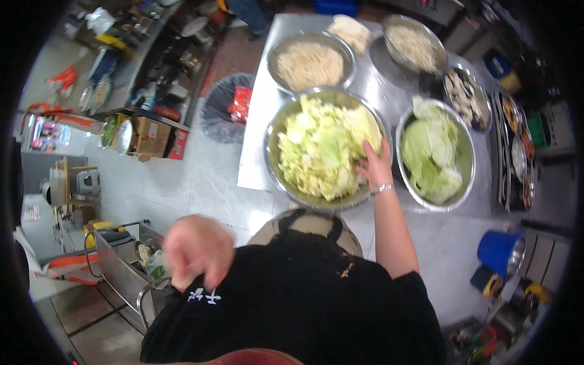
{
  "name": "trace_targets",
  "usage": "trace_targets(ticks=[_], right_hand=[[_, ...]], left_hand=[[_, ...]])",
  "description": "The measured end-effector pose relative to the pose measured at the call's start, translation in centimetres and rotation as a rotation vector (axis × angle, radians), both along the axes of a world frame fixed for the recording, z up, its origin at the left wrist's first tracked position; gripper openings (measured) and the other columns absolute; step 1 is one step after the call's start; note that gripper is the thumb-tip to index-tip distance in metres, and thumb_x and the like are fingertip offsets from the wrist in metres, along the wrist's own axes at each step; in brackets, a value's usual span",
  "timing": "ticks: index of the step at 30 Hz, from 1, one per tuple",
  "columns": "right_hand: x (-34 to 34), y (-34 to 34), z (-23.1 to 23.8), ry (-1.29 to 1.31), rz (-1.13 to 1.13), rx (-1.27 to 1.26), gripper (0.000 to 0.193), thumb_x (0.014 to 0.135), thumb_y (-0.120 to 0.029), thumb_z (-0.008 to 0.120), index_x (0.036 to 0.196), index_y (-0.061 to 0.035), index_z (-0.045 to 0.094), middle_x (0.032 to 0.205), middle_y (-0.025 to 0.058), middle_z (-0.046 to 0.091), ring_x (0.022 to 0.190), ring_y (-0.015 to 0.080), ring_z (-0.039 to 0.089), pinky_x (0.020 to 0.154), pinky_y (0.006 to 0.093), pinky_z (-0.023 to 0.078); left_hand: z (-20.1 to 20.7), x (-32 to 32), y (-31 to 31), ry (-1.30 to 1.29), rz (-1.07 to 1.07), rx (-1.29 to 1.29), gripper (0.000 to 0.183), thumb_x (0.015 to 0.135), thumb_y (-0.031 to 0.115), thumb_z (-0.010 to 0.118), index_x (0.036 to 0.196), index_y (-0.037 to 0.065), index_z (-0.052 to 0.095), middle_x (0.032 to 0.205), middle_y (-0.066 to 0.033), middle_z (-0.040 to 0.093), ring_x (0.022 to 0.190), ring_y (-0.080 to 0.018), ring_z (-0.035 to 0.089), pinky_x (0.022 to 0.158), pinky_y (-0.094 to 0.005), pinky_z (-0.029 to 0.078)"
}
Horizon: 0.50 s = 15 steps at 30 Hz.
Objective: The person tears cabbage leaves by hand into smaller pieces and places them into a metal bowl. They repeatedly pick up whole or partial cabbage heads, separate leaves, and accumulate torn pieces in the bowl.
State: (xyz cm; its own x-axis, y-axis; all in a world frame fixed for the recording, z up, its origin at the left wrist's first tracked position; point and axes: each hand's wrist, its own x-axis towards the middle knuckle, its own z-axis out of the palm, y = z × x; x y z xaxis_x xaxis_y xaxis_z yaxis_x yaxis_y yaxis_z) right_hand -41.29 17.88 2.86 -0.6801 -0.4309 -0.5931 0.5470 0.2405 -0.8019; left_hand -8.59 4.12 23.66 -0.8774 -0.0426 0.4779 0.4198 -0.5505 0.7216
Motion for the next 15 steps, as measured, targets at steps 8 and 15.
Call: trace_targets(ticks=[8, 15], right_hand=[[-1.0, -0.4, -1.4, -0.033, -0.136, -0.11, 0.076, 0.085, -0.011, 0.07, 0.148, -0.0205, 0.029, 0.118, 0.0076, 0.058, 0.071, 0.0181, 0.059, 0.056, 0.0286, 0.048], [-1.8, 1.1, 1.4, 0.14, 0.002, -0.267, 0.061, 0.089, -0.013, 0.056, 0.146, -0.022, 0.035, 0.136, 0.0061, 0.052, 0.106, 0.0204, 0.057, 0.077, 0.0345, 0.052]], left_hand=[[-10.0, -2.9, 1.8, -0.949, 0.746, 0.331, 0.01, 0.101, 0.017, 0.053, 0.108, 0.01, 0.057, 0.091, -0.002, 0.063, 0.08, -0.0108, 0.059, 0.069, -0.0241, 0.046], [-12.1, -5.0, 0.9, -0.934, 0.757, 0.155, 0.015, 0.1, 0.018, 0.057, 0.113, 0.012, 0.057, 0.095, -0.0022, 0.065, 0.085, -0.0112, 0.062, 0.07, -0.0246, 0.048]])
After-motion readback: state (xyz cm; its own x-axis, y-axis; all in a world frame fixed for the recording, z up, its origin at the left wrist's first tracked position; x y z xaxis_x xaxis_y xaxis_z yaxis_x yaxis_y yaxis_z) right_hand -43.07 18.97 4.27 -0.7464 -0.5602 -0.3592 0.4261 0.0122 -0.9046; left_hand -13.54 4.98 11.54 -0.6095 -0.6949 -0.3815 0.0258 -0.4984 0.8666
